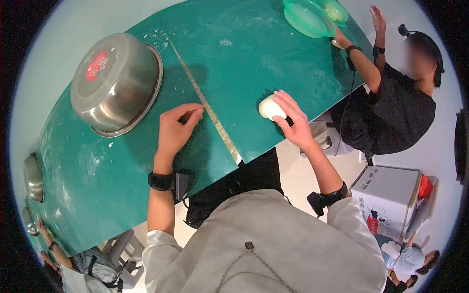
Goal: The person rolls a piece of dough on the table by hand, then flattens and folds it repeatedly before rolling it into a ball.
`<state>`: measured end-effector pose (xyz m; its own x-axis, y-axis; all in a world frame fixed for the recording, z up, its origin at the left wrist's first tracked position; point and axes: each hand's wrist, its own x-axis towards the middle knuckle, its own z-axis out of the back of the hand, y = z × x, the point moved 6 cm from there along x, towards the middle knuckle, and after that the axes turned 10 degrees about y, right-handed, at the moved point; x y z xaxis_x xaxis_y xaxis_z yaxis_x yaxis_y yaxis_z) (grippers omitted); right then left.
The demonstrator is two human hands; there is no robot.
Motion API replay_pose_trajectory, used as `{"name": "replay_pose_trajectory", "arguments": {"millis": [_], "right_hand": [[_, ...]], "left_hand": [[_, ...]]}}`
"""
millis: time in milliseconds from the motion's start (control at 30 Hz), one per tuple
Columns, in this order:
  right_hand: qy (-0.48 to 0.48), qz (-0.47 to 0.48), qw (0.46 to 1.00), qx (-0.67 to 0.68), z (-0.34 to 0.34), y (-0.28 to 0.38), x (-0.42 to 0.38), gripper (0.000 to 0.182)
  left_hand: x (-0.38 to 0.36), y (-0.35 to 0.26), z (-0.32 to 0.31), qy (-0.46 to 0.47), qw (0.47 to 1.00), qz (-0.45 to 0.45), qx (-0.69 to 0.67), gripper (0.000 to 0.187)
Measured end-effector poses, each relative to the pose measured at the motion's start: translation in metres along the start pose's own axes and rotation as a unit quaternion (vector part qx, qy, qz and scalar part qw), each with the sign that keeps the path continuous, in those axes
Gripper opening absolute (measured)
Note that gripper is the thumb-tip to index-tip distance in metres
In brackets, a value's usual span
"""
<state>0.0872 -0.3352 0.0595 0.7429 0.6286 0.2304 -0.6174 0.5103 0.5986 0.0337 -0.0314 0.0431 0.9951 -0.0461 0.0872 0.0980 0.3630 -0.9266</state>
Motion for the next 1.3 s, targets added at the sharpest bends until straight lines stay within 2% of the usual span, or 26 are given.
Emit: {"name": "replay_pose_trajectory", "arguments": {"millis": [100,167,300,367,400,467,667,800,867,967,1167,1300], "right_hand": [[0.007,-0.032,0.999,-0.035,0.012,0.019,0.012,0.044],[0.086,-0.044,0.994,-0.056,0.014,0.026,0.02,0.037],[0.099,-0.089,0.99,-0.039,0.012,0.025,0.029,0.03],[0.027,-0.065,0.997,-0.04,0.013,0.025,0.029,0.027],[0.031,-0.062,0.997,-0.039,0.01,0.021,0.029,0.027],[-0.02,0.046,0.987,-0.155,0.011,0.03,0.026,0.026],[-0.056,0.058,0.974,-0.21,0.005,0.036,0.032,0.015],[-0.065,0.023,0.98,-0.185,0.001,0.027,0.032,0.011],[-0.067,-0.065,0.993,-0.074,0.001,0.014,0.029,0.009],[-0.027,-0.092,0.995,0.003,0.008,0.015,0.03,0.011],[-0.017,-0.029,0.994,-0.1,0.008,0.026,0.025,0.012],[-0.026,-0.025,0.995,-0.09,0.006,0.026,0.025,0.013]], "left_hand": [[-0.004,0.008,0.013,-0.031,0.999,0.01,-0.002,0.014],[-0.005,0.006,0.019,-0.051,0.998,-0.008,0.029,0.014],[-0.007,0.006,0.026,-0.064,0.997,-0.007,0.052,0.013],[-0.008,0.003,0.028,-0.079,0.992,-0.029,0.098,0.012],[-0.008,0.004,0.028,-0.083,0.991,-0.026,0.097,0.012],[-0.008,0.005,0.028,-0.085,0.991,-0.049,0.087,0.012],[-0.007,0.005,0.027,-0.08,0.992,-0.046,0.084,0.012],[-0.008,0.011,0.029,-0.081,0.994,-0.029,0.074,0.012],[-0.008,0.008,0.03,-0.08,0.991,-0.029,0.104,0.012],[-0.009,0.006,0.031,-0.088,0.991,-0.036,0.098,0.012],[-0.008,0.006,0.029,-0.078,0.991,-0.039,0.103,0.012],[-0.008,0.006,0.031,-0.077,0.99,-0.039,0.108,0.012]]}}
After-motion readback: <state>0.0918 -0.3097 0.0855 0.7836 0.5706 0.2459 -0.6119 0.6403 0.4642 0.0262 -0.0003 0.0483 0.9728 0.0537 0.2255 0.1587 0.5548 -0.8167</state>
